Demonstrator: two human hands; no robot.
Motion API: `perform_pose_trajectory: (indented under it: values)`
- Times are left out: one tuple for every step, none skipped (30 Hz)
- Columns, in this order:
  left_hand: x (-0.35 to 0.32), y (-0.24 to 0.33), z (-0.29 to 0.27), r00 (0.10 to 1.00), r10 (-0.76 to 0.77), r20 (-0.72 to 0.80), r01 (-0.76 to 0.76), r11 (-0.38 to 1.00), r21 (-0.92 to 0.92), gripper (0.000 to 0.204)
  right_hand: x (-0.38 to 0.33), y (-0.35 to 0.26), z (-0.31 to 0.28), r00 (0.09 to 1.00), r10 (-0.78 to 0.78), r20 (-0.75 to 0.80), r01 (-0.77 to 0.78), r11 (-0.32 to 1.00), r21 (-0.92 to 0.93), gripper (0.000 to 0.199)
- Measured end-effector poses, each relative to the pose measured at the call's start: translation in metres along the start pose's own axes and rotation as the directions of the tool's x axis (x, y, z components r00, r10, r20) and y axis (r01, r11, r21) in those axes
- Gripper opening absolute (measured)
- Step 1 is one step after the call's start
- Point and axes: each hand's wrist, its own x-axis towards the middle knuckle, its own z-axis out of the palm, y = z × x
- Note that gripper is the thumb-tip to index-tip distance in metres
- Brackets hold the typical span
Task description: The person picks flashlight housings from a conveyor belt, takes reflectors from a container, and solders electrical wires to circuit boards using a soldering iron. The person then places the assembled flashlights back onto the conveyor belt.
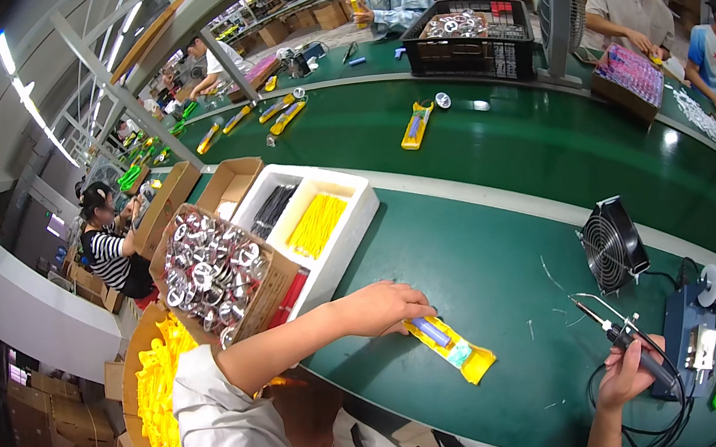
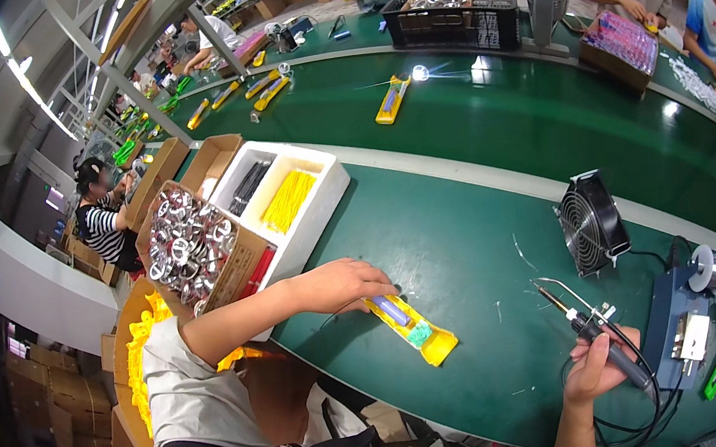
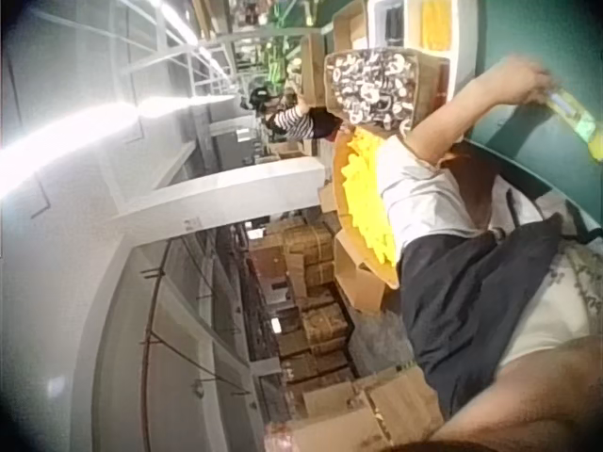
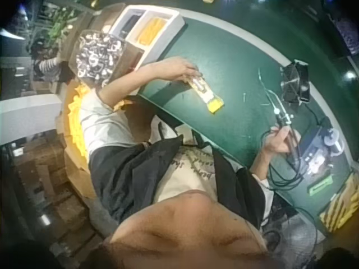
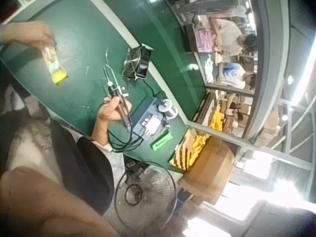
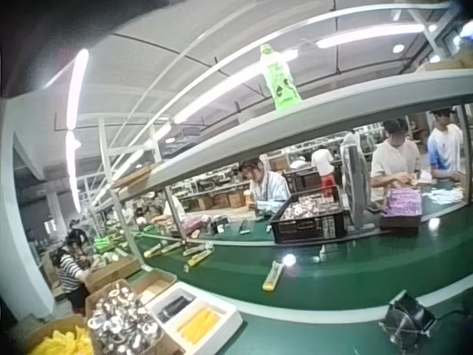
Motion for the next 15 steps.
perform_pose_trajectory:
  values:
    - [-0.002, 0.004, 0.002, 1.0, -0.008, -0.003, 0.008, 1.0, 0.002, 0.045, -0.003, 0.0, 0.0, 1.0, 0.001, 0.006, -0.001, 1.0, 0.007, 0.019]
    - [-0.002, 0.008, 0.003, 0.998, 0.064, 0.015, -0.064, 0.997, 0.034, 0.043, -0.006, 0.0, -0.001, 1.0, 0.001, 0.021, 0.0, 1.0, -0.007, 0.019]
    - [-0.001, 0.01, 0.004, 0.99, 0.134, 0.033, -0.137, 0.988, 0.069, 0.042, -0.008, 0.001, 0.0, 0.999, -0.004, 0.036, 0.005, 1.0, -0.018, 0.019]
    - [-0.001, 0.009, 0.01, 0.983, 0.182, 0.037, -0.185, 0.975, 0.119, 0.039, -0.01, 0.0, 0.005, 0.998, -0.013, 0.066, 0.013, 1.0, -0.008, 0.02]
    - [-0.001, 0.008, 0.016, 0.986, 0.166, 0.028, -0.169, 0.977, 0.13, 0.039, -0.013, 0.0, 0.008, 0.997, -0.02, 0.076, 0.019, 1.0, 0.009, 0.02]
    - [0.0, 0.007, 0.019, 0.968, 0.25, 0.02, -0.247, 0.937, 0.248, 0.038, -0.017, 0.003, 0.012, 0.993, -0.024, 0.112, 0.027, 0.999, -0.026, 0.02]
    - [0.005, 0.007, 0.019, 0.942, 0.334, 0.019, -0.318, 0.876, 0.361, 0.037, -0.018, 0.004, 0.013, 0.988, -0.033, 0.152, 0.043, 0.997, -0.066, 0.02]
    - [0.012, 0.006, 0.018, 0.921, 0.388, 0.027, -0.366, 0.84, 0.401, 0.038, -0.02, 0.007, 0.013, 0.985, -0.028, 0.17, 0.04, 0.997, -0.069, 0.019]
    - [0.023, 0.004, 0.016, 0.897, 0.441, 0.037, -0.411, 0.8, 0.437, 0.038, -0.02, 0.011, 0.011, 0.981, -0.04, 0.189, 0.05, 0.997, -0.052, 0.019]
    - [0.034, 0.002, 0.018, 0.866, 0.5, 0.012, -0.448, 0.765, 0.463, 0.036, -0.02, 0.014, 0.007, 0.984, -0.024, 0.177, 0.041, 0.995, -0.096, 0.018]
    - [0.041, -0.002, 0.02, 0.834, 0.551, -0.009, -0.477, 0.73, 0.49, 0.033, -0.02, 0.018, 0.006, 0.986, -0.006, 0.166, 0.029, 0.99, -0.135, 0.017]
    - [0.047, -0.006, 0.022, 0.846, 0.533, -0.023, -0.453, 0.74, 0.497, 0.033, -0.02, 0.022, 0.004, 0.983, -0.022, 0.182, 0.047, 0.989, -0.137, 0.014]
    - [0.049, -0.009, 0.023, 0.81, 0.583, -0.059, -0.487, 0.726, 0.485, 0.033, -0.02, 0.025, 0.004, 0.979, -0.022, 0.205, 0.048, 0.991, -0.124, 0.014]
    - [0.046, -0.012, 0.026, 0.772, 0.628, -0.093, -0.52, 0.71, 0.475, 0.032, -0.02, 0.027, 0.003, 0.983, -0.032, 0.18, 0.058, 0.988, -0.142, 0.013]
    - [0.04, -0.011, 0.025, 0.78, 0.618, -0.098, -0.509, 0.719, 0.473, 0.032, -0.019, 0.029, 0.0, 0.989, -0.041, 0.145, 0.065, 0.984, -0.167, 0.012]
